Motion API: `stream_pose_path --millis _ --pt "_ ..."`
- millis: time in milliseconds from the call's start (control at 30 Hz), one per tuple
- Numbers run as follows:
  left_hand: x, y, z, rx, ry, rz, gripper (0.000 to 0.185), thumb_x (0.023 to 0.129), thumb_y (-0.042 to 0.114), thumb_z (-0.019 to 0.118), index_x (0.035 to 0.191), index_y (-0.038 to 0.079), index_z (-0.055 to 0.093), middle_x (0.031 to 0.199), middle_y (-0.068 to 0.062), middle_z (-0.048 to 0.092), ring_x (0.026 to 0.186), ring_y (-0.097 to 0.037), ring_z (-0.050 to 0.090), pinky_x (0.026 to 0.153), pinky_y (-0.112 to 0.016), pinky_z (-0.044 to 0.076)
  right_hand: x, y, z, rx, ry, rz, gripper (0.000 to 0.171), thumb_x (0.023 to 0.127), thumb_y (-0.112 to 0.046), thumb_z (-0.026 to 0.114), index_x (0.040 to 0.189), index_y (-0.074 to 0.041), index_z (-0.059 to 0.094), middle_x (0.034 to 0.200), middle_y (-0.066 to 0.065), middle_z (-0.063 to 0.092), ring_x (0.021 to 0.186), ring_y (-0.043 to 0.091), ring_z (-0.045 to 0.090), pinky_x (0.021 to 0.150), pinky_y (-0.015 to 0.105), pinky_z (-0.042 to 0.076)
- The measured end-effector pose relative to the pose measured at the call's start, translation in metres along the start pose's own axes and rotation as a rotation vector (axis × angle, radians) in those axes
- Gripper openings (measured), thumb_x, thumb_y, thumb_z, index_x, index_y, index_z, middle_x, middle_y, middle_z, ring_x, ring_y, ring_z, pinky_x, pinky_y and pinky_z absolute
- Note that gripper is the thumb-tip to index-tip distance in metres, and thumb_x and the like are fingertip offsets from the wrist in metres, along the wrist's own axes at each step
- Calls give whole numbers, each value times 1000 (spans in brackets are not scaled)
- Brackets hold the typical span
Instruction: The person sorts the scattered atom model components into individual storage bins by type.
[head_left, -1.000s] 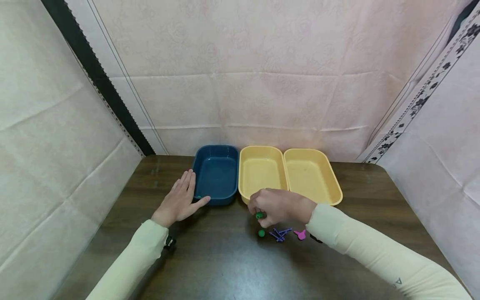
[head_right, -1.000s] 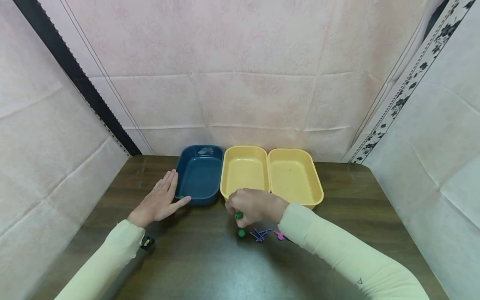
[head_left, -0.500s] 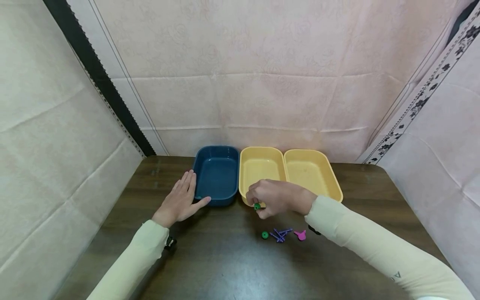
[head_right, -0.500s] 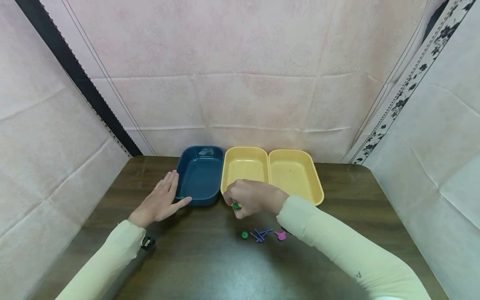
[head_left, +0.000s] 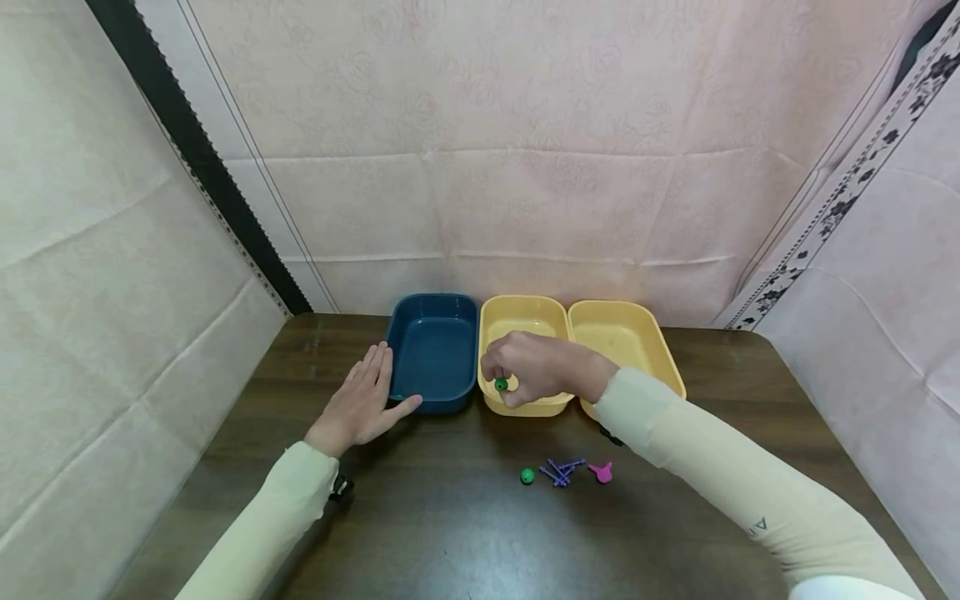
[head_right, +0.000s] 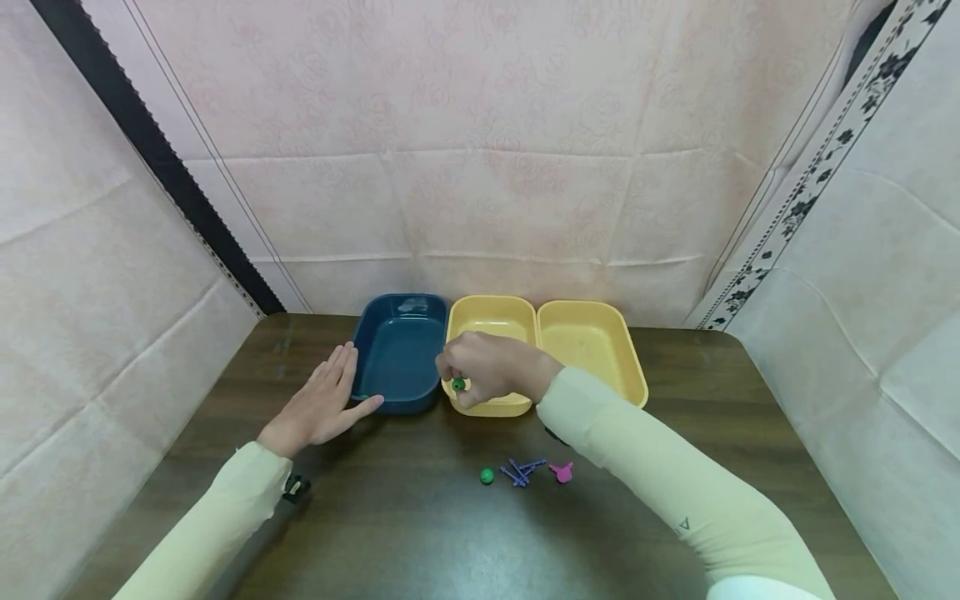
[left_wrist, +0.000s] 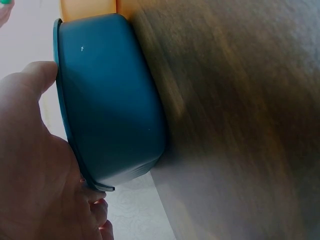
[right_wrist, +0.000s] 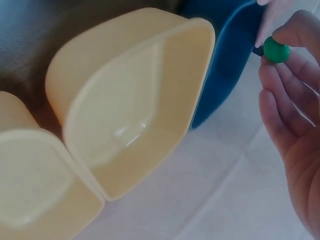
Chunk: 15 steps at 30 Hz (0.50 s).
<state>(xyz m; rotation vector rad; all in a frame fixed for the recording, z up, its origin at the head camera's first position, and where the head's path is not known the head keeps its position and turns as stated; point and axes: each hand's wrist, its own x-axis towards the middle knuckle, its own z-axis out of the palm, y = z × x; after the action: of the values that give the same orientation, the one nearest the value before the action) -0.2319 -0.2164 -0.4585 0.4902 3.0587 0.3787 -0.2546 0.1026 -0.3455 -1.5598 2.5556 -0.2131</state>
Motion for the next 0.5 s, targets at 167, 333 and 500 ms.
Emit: stream_pose_path --millis 167,333,500 --pt "-1 0 0 3 -1 2 107 102 69 49 166 -7 11 177 -26 9 165 -45 10 132 -63 16 8 5 -2 19 22 4 15 90 -12 75 103 -5 75 98 4 74 88 17 66 82 26 61" --pt "-1 0 -1 13 -6 -1 107 102 70 47 166 -7 10 177 -26 8 165 -46 9 132 -63 16 19 9 -2 34 34 36 13 90 -12 75 101 -6 75 97 4 74 88 19 67 82 28 61" --pt "0 0 -1 11 -6 -4 107 102 71 45 166 -7 10 177 -26 8 164 -46 10 132 -63 16 33 12 -2 9 14 87 17 92 -15 75 106 -7 75 101 4 74 90 19 67 84 27 61"
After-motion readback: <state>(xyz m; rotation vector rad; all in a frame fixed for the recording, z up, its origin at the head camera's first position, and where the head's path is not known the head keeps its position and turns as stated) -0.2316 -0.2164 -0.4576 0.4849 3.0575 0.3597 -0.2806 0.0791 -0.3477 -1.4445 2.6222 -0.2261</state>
